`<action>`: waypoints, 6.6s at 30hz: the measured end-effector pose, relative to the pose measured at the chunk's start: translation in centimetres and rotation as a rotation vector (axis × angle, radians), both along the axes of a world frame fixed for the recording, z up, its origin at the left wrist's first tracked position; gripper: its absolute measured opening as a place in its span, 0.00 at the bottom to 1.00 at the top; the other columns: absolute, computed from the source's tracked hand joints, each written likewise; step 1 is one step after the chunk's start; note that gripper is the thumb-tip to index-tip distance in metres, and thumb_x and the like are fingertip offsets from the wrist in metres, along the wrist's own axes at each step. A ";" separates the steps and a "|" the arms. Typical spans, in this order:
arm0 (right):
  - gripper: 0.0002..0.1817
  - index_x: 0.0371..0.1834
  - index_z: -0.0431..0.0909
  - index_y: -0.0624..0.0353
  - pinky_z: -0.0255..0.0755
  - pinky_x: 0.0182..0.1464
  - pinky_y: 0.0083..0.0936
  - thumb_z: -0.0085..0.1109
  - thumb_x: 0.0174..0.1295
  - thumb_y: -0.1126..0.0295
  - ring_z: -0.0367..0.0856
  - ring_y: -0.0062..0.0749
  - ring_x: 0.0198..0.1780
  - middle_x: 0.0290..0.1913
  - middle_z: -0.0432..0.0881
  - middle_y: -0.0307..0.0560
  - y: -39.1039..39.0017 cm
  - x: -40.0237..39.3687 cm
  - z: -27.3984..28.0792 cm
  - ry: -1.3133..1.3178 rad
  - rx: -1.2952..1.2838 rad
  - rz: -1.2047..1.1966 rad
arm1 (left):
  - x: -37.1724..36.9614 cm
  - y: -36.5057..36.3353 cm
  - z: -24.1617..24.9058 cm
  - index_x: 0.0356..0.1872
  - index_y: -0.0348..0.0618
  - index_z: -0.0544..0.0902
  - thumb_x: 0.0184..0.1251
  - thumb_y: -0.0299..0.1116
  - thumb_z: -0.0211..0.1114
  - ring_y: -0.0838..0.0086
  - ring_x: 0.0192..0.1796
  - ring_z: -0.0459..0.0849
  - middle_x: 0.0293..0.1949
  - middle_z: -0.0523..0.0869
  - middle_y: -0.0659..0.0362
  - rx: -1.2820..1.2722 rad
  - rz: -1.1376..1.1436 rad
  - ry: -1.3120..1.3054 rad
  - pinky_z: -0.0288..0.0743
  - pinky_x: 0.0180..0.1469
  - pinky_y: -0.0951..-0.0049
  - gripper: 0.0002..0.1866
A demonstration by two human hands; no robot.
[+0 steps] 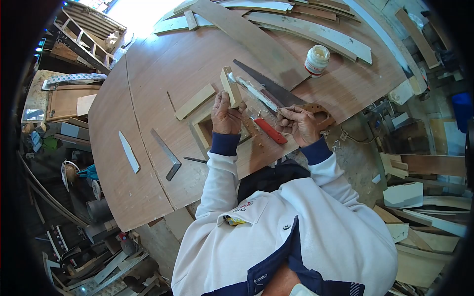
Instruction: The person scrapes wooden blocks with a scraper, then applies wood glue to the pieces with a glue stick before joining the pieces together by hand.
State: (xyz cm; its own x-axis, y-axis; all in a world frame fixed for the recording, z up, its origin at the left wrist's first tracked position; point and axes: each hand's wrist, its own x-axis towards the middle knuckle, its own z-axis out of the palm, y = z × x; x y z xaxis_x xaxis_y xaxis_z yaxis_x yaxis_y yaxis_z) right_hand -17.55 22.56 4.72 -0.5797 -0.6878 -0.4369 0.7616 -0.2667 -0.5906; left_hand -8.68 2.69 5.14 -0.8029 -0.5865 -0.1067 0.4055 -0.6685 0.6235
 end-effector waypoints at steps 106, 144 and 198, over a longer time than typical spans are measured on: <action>0.02 0.36 0.81 0.64 0.77 0.34 0.17 0.62 0.61 0.78 0.81 0.21 0.30 0.30 0.84 0.44 1.0 -3.2 -0.2 0.572 0.220 -0.379 | -1.8 2.0 -1.0 0.46 0.37 0.76 0.72 0.40 0.59 0.73 0.31 0.77 0.35 0.81 0.55 0.165 -0.165 -0.151 0.72 0.33 0.74 0.15; 0.03 0.36 0.81 0.63 0.73 0.33 0.15 0.63 0.60 0.77 0.78 0.17 0.29 0.30 0.83 0.40 1.8 -2.3 0.4 1.027 0.421 -0.246 | -2.2 0.9 -2.0 0.42 0.36 0.76 0.71 0.38 0.60 0.73 0.28 0.77 0.32 0.79 0.56 0.167 -0.017 -0.255 0.70 0.28 0.75 0.13; 0.11 0.44 0.81 0.57 0.75 0.51 0.35 0.61 0.58 0.69 0.81 0.47 0.47 0.45 0.81 0.52 0.7 -11.5 4.5 1.950 0.687 -0.116 | 4.9 4.3 -0.9 0.54 0.37 0.61 0.52 0.32 0.72 0.60 0.23 0.80 0.19 0.78 0.53 -1.268 0.379 -1.158 0.71 0.29 0.63 0.32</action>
